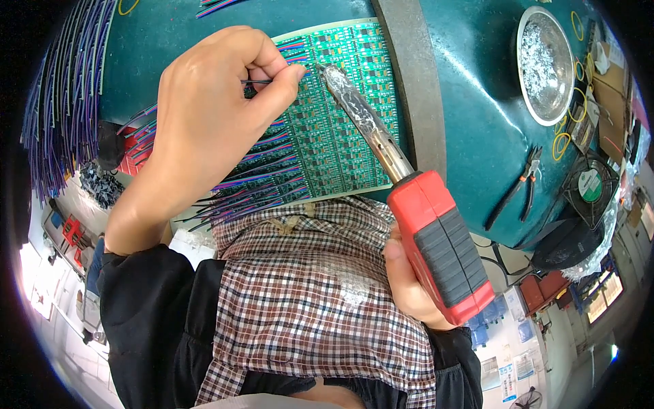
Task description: The person adjusts the tip of a soldering iron using pliers, then aligns wire ribbons onto a circuit board and solders them using the soldering iron.
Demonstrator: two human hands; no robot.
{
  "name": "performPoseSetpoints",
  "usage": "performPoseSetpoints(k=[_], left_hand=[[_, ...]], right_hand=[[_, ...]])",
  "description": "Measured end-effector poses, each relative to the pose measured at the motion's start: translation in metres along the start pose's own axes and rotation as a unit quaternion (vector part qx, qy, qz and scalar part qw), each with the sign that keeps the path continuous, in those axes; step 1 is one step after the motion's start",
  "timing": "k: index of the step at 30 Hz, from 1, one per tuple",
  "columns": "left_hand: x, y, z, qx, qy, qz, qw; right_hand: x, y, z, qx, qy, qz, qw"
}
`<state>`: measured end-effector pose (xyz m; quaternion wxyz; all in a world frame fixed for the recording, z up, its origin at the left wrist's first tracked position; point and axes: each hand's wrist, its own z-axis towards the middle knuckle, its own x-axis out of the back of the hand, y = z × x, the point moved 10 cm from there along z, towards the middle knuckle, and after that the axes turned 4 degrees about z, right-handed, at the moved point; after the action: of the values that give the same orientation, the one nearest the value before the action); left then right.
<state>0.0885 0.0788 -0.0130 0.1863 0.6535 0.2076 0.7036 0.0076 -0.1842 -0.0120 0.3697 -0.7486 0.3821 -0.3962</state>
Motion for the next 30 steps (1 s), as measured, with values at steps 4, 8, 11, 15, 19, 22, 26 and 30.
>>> performPoseSetpoints(k=[4, 8, 11, 15, 19, 22, 26, 30], left_hand=[[0.0, 0.001, 0.001, 0.0, -0.003, 0.004, 1.0], [0.0, 0.0, 0.0, 0.0, -0.001, 0.002, 1.0], [0.0, 0.0, 0.0, 0.0, 0.0, -0.002, 1.0], [0.0, 0.0, 0.0, 0.003, -0.004, -0.007, 1.0], [0.001, 0.0, 0.0, 0.004, -0.003, -0.006, 1.0], [0.0, -0.001, 0.0, 0.005, -0.007, -0.001, 1.0], [0.0, 0.0, 0.001, 0.0, -0.01, 0.003, 1.0], [0.001, 0.001, 0.0, -0.005, -0.008, 0.011, 1.0]], right_hand=[[0.005, 0.006, -0.003, 0.004, 0.015, -0.027, 1.0], [0.005, 0.005, 0.0, -0.017, 0.001, -0.017, 1.0], [0.0, 0.004, 0.003, -0.02, 0.006, -0.017, 1.0], [0.003, -0.007, 0.003, 0.045, 0.024, -0.032, 0.998], [0.004, -0.008, 0.004, 0.035, 0.015, -0.011, 0.999], [0.003, -0.007, 0.004, 0.028, 0.013, -0.031, 0.999], [0.008, -0.009, 0.003, 0.053, 0.024, -0.047, 0.997], [0.007, -0.009, 0.003, 0.058, 0.02, -0.023, 0.998]])
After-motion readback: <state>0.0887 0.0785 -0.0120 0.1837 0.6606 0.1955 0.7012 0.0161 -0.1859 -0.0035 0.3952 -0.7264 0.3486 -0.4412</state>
